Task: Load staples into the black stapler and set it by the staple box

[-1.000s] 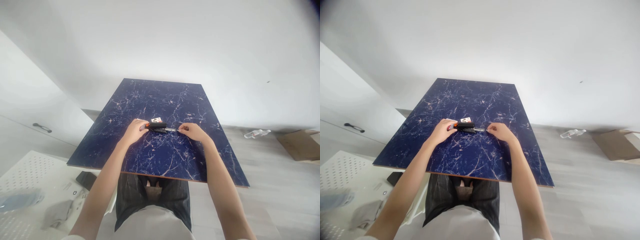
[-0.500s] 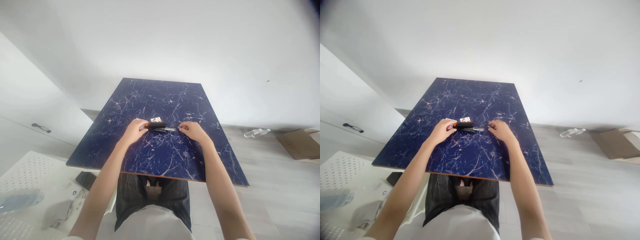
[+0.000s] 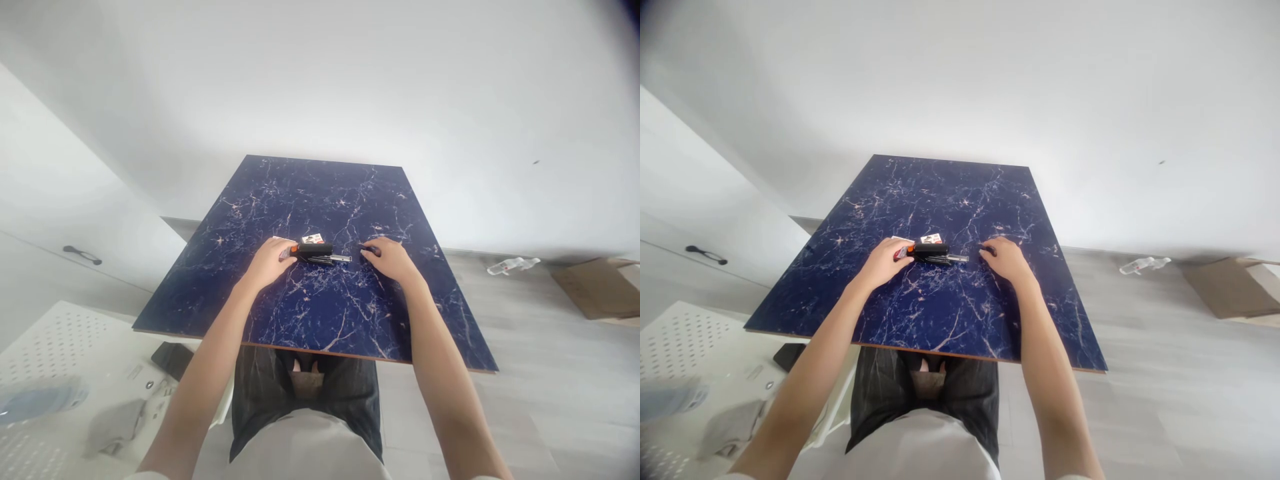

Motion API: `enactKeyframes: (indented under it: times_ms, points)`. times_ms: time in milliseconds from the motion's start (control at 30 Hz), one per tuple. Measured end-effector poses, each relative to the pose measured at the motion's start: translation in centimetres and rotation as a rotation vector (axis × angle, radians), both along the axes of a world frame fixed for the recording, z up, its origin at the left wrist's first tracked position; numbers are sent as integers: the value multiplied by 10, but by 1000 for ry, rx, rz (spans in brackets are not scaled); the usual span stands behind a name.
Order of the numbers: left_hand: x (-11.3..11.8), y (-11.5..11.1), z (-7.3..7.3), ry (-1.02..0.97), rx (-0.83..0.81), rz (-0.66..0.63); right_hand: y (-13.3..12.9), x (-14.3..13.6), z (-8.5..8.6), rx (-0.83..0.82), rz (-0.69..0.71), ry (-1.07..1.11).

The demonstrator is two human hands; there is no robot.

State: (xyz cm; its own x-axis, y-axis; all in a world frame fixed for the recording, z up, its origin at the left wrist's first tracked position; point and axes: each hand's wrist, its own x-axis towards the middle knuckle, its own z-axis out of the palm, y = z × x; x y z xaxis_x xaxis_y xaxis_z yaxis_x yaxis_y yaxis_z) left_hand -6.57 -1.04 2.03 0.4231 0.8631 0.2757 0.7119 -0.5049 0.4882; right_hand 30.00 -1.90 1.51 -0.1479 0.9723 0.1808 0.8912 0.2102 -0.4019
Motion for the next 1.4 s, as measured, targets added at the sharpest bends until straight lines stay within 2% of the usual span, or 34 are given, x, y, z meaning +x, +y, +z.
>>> enactKeyframes:
  times_ms: [100, 333, 500, 667, 1400]
  points:
    - [0, 0, 0, 4, -2, -2, 0, -1, 1, -35, 20, 56]
    - [1, -1, 1, 5, -11, 12, -3, -12, 3, 2, 68, 155]
    - [1, -1, 1, 6, -3, 4, -10, -36, 11, 93, 195, 199]
    - [1, -1, 1, 7, 1, 8, -12, -52, 9, 136, 309, 203]
    - [1, -2, 1, 10, -7, 7, -12, -55, 3, 85, 297, 236]
